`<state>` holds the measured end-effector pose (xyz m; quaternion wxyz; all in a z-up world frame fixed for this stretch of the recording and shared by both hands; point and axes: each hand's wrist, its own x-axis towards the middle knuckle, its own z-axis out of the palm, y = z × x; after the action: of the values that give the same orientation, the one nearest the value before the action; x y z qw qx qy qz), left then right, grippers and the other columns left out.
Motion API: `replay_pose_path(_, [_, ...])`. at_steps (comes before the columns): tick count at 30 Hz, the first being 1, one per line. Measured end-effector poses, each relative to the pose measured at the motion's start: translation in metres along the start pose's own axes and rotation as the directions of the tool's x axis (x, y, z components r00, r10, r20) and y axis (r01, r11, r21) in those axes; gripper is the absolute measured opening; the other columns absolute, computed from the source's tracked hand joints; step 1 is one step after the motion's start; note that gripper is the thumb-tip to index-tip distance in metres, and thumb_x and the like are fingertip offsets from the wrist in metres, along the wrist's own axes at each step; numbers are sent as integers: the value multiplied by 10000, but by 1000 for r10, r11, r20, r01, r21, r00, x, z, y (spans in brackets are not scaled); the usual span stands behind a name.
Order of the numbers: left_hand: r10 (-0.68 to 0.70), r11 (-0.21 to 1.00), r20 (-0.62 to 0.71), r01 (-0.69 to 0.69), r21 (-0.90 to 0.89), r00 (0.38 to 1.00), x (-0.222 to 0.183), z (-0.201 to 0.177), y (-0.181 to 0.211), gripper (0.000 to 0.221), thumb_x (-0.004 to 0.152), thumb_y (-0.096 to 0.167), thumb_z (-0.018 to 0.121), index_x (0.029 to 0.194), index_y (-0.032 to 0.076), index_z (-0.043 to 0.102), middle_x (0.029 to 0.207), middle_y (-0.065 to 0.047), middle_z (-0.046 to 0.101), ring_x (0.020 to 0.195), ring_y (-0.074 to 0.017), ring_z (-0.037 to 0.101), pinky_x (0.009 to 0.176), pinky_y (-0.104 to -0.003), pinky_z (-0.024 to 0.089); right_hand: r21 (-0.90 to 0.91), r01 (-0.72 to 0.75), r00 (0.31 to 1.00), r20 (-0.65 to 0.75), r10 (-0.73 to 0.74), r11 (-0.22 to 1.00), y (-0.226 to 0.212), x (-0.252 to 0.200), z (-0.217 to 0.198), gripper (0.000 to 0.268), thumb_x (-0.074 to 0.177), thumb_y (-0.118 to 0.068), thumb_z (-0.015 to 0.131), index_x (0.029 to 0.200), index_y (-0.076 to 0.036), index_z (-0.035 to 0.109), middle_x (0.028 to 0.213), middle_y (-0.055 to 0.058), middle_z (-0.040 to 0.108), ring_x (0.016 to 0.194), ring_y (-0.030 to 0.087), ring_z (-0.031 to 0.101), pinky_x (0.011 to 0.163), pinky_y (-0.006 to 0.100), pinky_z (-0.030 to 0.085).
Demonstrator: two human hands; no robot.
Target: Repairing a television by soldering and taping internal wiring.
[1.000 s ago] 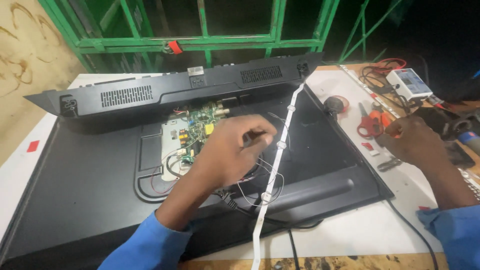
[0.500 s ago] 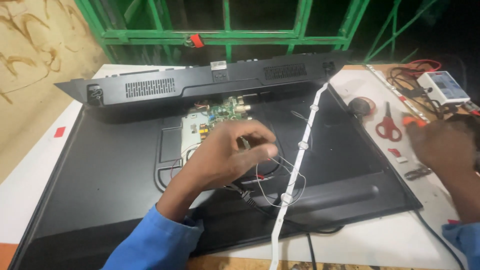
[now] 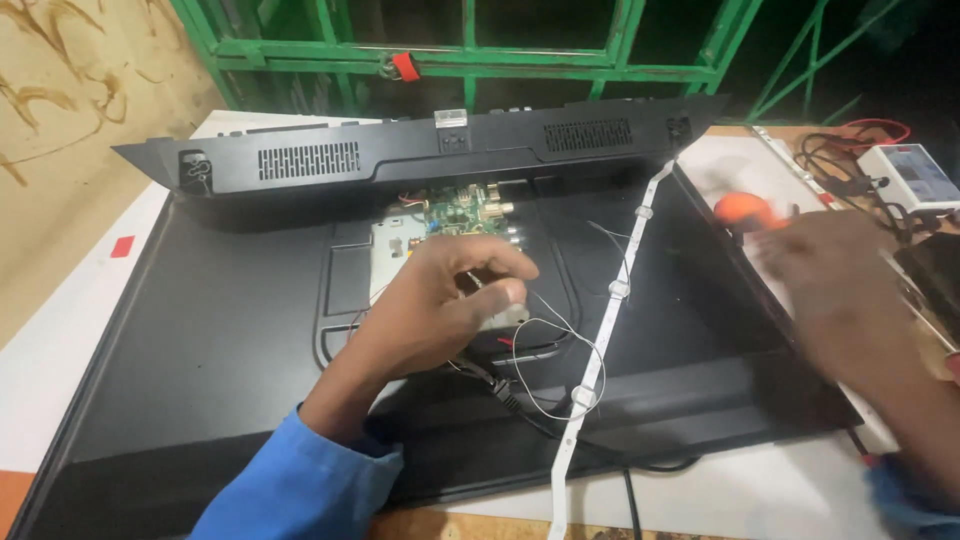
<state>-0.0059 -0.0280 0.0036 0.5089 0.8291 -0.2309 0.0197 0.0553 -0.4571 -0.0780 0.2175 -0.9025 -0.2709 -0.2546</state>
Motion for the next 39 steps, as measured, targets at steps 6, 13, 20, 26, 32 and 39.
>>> replay_pose_path(6, [5,997,-28,-7,-79,1000,-9,-4,-10,232,914,247,663,1068,103,758,1006,-14,781,814,-112,693,729,-254,562,-230,-543,797,160,582,807,-105,37,42,314,962,-345,522,983,-52,633,1322,208,514,1278,392,440,1050,515,369])
replay_pose_path(13, [49,962,-68,-65,-266,996,-13,1,-21,317,831,141,748,1143,135,693,1012,-30,783,944,-129,745,930,-295,607,-294,-290,944,68,322,911,-97,25,63,295,924,-321,638,905,-28,620,1035,209,596,1114,423,498,1020,512,394])
replay_pose_path(20, [-65,935,-24,53,-351,998,-13,8,-19,333,847,151,704,1179,128,696,975,-31,786,882,-120,737,827,-281,600,-279,-184,982,-103,161,943,-131,50,31,202,1025,-254,673,1076,-58,662,1202,208,611,1254,404,505,1045,517,425])
replay_pose_path(26, [34,951,-12,-36,-306,999,-14,11,-22,535,896,174,658,1407,86,524,965,-31,746,896,-142,714,855,-320,588,287,-89,972,236,20,954,-227,84,12,327,872,-298,689,1111,-85,752,1037,24,809,930,142,758,849,282,564])
replay_pose_path(32, [103,961,-21,-105,-256,994,-21,8,-15,570,923,130,616,1461,90,433,997,-21,753,936,-144,722,877,-318,579,137,-289,946,190,262,947,-227,68,34,106,874,-288,768,922,-203,811,882,-104,803,686,50,667,657,212,468])
replay_pose_path(39, [58,973,-29,-63,-222,998,-21,13,-13,553,914,188,599,1438,86,456,1003,-22,794,900,-146,746,818,-323,584,144,-386,891,316,327,911,-213,53,49,279,997,-404,540,962,-185,710,759,-56,719,685,88,650,721,246,489])
